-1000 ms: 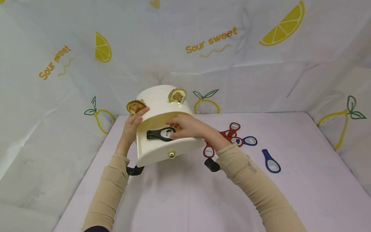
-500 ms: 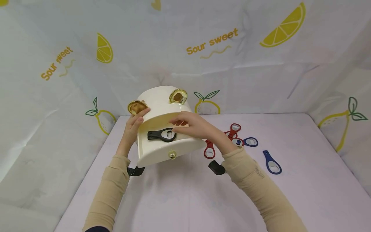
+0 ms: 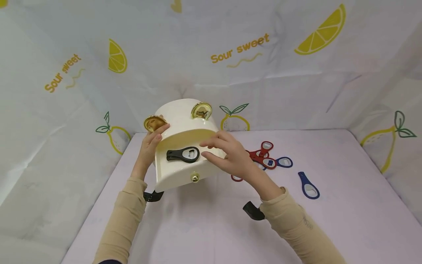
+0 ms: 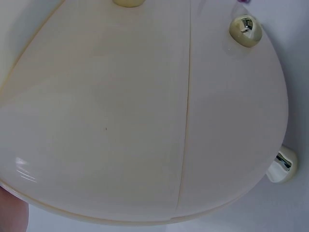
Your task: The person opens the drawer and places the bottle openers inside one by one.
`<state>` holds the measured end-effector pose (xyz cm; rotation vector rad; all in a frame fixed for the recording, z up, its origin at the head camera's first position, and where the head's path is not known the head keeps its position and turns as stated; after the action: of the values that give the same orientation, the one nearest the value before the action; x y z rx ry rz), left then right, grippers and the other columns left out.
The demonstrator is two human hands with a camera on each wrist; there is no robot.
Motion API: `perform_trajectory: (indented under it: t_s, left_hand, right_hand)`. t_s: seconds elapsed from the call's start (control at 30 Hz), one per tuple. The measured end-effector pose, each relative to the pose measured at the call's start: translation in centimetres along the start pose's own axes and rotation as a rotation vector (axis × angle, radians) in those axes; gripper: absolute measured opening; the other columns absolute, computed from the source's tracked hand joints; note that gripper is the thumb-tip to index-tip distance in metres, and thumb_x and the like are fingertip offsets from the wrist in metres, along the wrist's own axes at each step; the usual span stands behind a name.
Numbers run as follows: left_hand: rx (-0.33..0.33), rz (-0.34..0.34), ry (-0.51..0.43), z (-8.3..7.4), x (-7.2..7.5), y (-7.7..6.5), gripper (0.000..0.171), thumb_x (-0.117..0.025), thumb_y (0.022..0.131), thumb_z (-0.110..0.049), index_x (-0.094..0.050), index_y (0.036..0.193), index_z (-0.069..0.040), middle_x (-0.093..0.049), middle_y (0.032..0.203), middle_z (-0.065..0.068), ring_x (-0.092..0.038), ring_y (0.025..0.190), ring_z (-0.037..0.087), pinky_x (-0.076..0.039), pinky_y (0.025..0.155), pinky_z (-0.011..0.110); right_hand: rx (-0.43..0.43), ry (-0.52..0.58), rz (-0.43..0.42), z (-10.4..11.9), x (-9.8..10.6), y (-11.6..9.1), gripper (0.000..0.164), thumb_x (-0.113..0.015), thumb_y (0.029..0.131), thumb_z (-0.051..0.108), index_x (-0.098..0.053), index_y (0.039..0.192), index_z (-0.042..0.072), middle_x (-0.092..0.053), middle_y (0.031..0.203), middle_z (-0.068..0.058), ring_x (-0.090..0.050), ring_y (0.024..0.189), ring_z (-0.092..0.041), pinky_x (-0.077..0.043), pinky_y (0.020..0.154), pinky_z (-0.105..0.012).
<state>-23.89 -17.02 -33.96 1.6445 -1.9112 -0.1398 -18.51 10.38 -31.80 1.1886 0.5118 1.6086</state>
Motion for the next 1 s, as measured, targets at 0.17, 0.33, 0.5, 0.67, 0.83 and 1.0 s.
perform_trajectory:
  t_s: [0.17,0.33,0.5,0.67,0.83,1.0]
  left_hand:
    - [0.033,-0.013,-0.007,0.7,0.1,0.1,0.035,-0.042,0.098,-0.016,-0.053,0.129,-0.005,-0.036,0.142,0.020,-0.034,0.129,0.029,-0.033,0.105,0.052]
    - [0.024,-0.014,-0.012,0.6,0.1,0.1,0.035,-0.043,0.098,-0.016,-0.054,0.129,-0.004,-0.037,0.140,0.021,-0.034,0.127,0.027,-0.033,0.104,0.052]
    - [0.029,-0.011,-0.007,0.1,0.0,0.0,0.035,-0.042,0.097,-0.013,-0.053,0.129,-0.003,-0.038,0.139,0.023,-0.034,0.126,0.028,-0.033,0.103,0.052]
    - [0.018,-0.007,-0.019,0.2,0.0,0.1,0.036,-0.041,0.096,-0.012,-0.052,0.129,-0.001,-0.037,0.140,0.024,-0.034,0.126,0.029,-0.034,0.103,0.052]
    - [0.001,-0.008,-0.017,0.3,0.0,0.2,0.036,-0.041,0.096,-0.011,-0.052,0.129,-0.001,-0.037,0.139,0.024,-0.034,0.127,0.029,-0.032,0.104,0.052]
    - [0.002,-0.002,-0.032,0.2,0.0,0.0,0.036,-0.041,0.097,-0.010,-0.052,0.129,0.000,-0.034,0.141,0.024,-0.032,0.130,0.032,-0.030,0.106,0.052]
  right_hand:
    - [0.087,0.073,-0.096,1.0,-0.7,-0.8,0.018,-0.070,0.084,0.020,-0.069,0.091,0.004,-0.056,0.078,-0.003,-0.049,0.076,-0.008,-0.039,0.062,-0.020]
    - [0.152,0.151,-0.056,1.7,-1.4,-1.9,0.019,-0.065,0.087,0.020,-0.068,0.090,0.001,-0.055,0.071,0.001,-0.046,0.067,-0.006,-0.038,0.055,-0.017]
    - [0.135,0.214,0.000,1.7,-2.1,-3.1,0.016,-0.065,0.087,0.015,-0.067,0.092,0.000,-0.059,0.072,0.001,-0.048,0.066,-0.003,-0.041,0.054,-0.014]
    - [0.079,0.234,0.039,1.5,-2.8,-4.0,0.016,-0.067,0.085,0.011,-0.066,0.096,-0.001,-0.064,0.077,-0.001,-0.053,0.067,-0.003,-0.046,0.058,-0.012]
    - [-0.011,0.253,0.099,1.1,-3.4,-4.6,0.022,-0.070,0.078,-0.002,-0.066,0.099,0.000,-0.065,0.078,-0.002,-0.056,0.069,-0.005,-0.049,0.061,-0.015]
    - [-0.073,0.297,0.129,1.0,-4.2,-5.2,0.026,-0.069,0.077,-0.007,-0.064,0.102,-0.001,-0.067,0.074,-0.009,-0.061,0.065,-0.010,-0.051,0.060,-0.018]
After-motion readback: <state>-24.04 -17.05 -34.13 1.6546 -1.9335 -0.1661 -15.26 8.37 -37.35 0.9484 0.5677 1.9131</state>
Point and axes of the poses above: each hand's wrist, its own y-axis towards the middle knuckle, its own x-axis out of the back of the hand, z = x × y, the point moved 1 cm from there along y, towards the middle knuckle
